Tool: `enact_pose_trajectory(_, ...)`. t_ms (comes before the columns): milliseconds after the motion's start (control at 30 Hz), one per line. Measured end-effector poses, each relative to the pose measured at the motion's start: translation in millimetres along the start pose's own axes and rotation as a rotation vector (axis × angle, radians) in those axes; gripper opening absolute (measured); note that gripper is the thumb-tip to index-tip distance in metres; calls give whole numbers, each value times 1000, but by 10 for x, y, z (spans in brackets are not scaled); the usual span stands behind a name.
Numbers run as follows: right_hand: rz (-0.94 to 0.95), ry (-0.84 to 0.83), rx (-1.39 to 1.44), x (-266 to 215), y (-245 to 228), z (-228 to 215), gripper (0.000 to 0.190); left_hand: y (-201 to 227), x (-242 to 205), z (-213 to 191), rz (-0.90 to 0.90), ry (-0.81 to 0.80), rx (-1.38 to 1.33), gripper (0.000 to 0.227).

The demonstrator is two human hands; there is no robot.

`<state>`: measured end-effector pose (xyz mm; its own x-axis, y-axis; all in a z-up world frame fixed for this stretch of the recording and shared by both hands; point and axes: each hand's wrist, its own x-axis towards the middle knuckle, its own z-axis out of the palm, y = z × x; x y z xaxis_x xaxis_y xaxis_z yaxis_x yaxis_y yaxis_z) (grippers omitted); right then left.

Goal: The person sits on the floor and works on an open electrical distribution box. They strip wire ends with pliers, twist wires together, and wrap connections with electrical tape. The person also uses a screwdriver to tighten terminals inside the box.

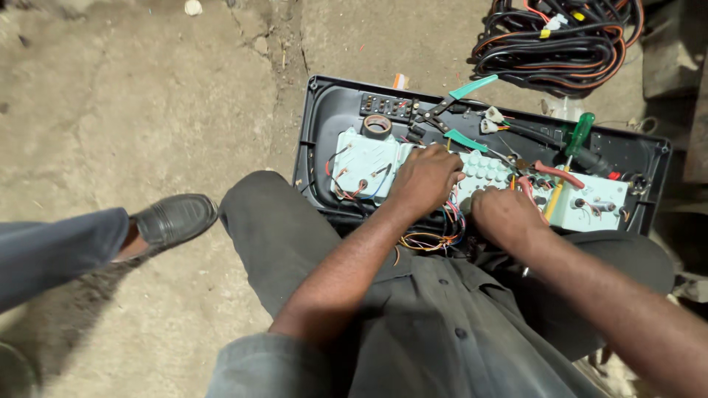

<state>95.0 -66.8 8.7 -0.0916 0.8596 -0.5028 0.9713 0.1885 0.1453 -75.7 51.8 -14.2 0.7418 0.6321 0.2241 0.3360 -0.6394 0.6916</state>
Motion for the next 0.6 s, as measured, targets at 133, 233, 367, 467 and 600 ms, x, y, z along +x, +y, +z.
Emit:
enact_pose_trajectory(133, -72, -253, -50, 248, 148, -92, 19, -80, -13, 27, -44, -17, -50, 17)
enact_pose_trajectory(233, -233, -445, -234, 339, 245, -176, 23, -149, -71, 48, -48, 0, -82, 17)
enact_pose_trajectory(367, -206, -465, -55, 422, 288, -241, 26, -237, -101, 92, -15, 54, -110, 16)
enact_pose_trajectory(467, -172, -472, 34, 413, 288, -266, 32, -269, -114, 126, 10, 90, -116, 14)
enact_pose_trajectory(600, -218, -420, -77, 343, 254, -283, 30, -293, -134, 103, -24, 35, -156, 15)
